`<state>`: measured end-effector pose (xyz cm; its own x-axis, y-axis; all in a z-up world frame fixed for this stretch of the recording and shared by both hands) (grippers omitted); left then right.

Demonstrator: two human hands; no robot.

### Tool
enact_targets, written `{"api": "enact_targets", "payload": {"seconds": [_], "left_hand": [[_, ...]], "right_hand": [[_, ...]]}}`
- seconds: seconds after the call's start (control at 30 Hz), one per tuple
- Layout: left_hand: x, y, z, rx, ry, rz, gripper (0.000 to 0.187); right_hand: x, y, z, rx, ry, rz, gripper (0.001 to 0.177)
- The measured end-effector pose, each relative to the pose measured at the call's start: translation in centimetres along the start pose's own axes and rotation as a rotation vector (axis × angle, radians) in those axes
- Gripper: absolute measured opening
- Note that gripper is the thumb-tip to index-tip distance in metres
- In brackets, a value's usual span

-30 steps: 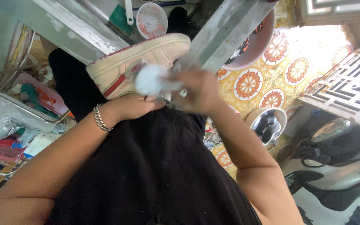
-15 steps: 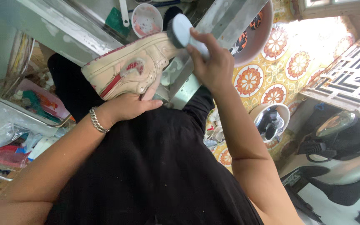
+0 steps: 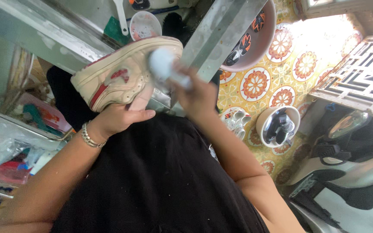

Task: The person cleans several sneakers by hand using a small brush and a cleaning solution, scrubbing the soles and the upper materials of different shoes at a sink and under running water.

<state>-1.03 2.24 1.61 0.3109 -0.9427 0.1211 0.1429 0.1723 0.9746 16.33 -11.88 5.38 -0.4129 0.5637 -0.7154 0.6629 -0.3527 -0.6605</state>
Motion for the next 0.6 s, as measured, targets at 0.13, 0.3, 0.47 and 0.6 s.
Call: {"api": "enact_targets", "payload": {"seconds": [0.13,0.3,0.47,0.6], "left_hand": [[-0.3,1.6,0.5,0.010,0.036,0.146,0.077],[0.2,1.0,1.7,-0.190,0.161,0.375,0.068],[0.0,1.2,1.5,-0.113,0.175,0.324,0.061],[-0.2,2.0,1.4,-0.094,0.208,0.623,0.063]], "right_hand": [[0.4,1.9,-1.3,0.167,0.039,0.022,0.034],[1.0,-0.4,-0.4,0.024,-0.009,0.010,0.035],[1.0,1.2,-2.3,0.101,-0.035,0.032,0.039],[2.1,2.7,-1.4,-0.010,0.053,0.062,0.037]]}}
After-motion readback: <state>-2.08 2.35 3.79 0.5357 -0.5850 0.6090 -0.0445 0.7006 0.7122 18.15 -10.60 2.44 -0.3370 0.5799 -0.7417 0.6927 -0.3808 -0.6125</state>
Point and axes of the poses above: each hand's wrist, its own z-axis away from the middle knuckle, its own x-axis out of the palm, y = z × x, the point moved 1 cm from there along -z, towards the middle knuckle, and after that the axes turned 3 degrees about y, right-handed, at the moved point
